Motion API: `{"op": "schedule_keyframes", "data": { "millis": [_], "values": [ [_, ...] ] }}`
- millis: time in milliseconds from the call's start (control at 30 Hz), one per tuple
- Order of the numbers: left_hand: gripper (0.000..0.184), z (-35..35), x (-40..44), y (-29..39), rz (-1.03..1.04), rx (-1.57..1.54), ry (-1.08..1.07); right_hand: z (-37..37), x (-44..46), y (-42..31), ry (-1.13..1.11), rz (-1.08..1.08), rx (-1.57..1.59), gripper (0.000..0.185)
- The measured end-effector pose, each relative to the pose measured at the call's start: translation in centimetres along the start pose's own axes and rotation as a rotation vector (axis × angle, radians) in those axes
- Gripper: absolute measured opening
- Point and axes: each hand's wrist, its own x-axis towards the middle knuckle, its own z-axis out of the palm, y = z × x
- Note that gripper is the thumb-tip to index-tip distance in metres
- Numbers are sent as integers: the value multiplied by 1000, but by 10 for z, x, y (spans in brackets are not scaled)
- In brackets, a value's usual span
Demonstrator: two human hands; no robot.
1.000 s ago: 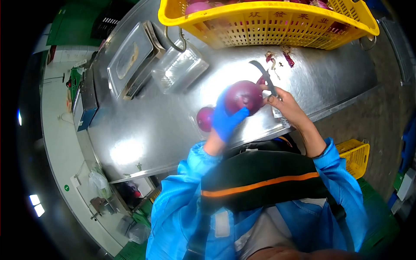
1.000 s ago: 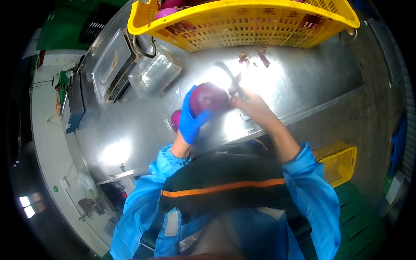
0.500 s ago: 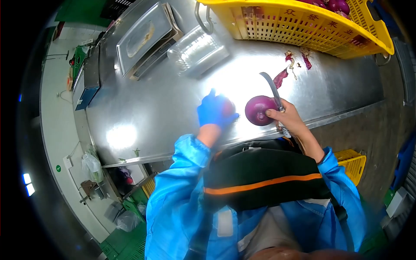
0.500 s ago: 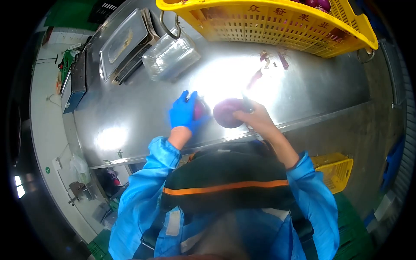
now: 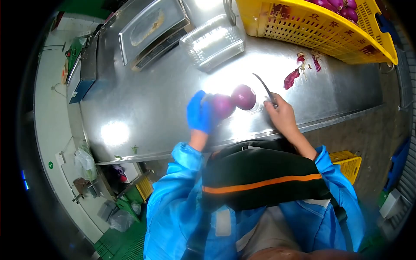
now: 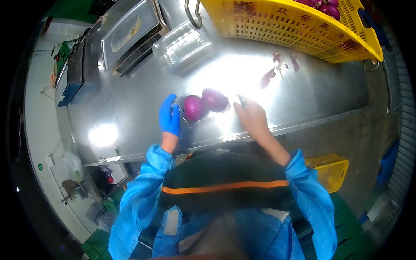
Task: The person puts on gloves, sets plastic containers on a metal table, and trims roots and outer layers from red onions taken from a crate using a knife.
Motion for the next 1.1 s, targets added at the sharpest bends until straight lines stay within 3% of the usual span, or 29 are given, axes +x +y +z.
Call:
{"op": "schedule_keyframes", "data": {
  "millis": [67,167,200,300,333,400,533,600,633,700,733,767,800,867,900,933,967,1000,1100],
  "values": [
    [29,36,16,-81,30,-246,220,1,4,2,-66,107,142,33],
    [33,57,44,-118,82,-393,-56,20,4,6,-289,236,431,33],
    [33,56,47,-123,76,-344,-73,32,4,7,-183,105,297,35],
    [30,41,47,-131,-5,-282,-84,27,7,-8,-423,467,577,37],
    [29,27,39,-130,-68,-321,-56,34,7,-15,-458,434,552,38],
    [27,12,31,-165,-100,-398,60,49,9,-28,-542,358,503,42],
    [22,-47,23,-257,-384,-624,265,62,18,-34,-497,298,419,35],
    [20,-67,24,-345,-448,-659,490,58,21,-21,-460,293,427,31],
    [25,-85,29,-358,-614,-597,576,55,22,-20,-424,291,433,30],
    [34,-109,46,-354,-451,-346,969,47,23,-20,-342,286,447,29],
    [36,-112,58,-349,-336,-201,971,45,24,-21,-319,291,442,27],
    [38,-121,69,-288,-221,-56,969,46,24,-19,-310,310,481,27],
    [39,-121,87,-243,-149,-286,702,48,24,-15,-304,328,519,27],
    [42,-97,109,-148,403,86,555,48,25,-17,-285,331,570,26],
    [46,-90,108,-85,523,167,399,46,25,-22,-269,316,582,26],
    [47,-69,121,-64,590,275,288,44,25,-24,-253,302,593,26],
    [41,-64,123,-26,527,354,93,40,25,-22,-240,283,571,24],
    [32,-56,136,-7,557,629,1,37,25,-18,-225,264,549,22],
    [23,-42,166,-8,689,834,-103,20,23,-2,-151,279,546,19]
  ]
}}
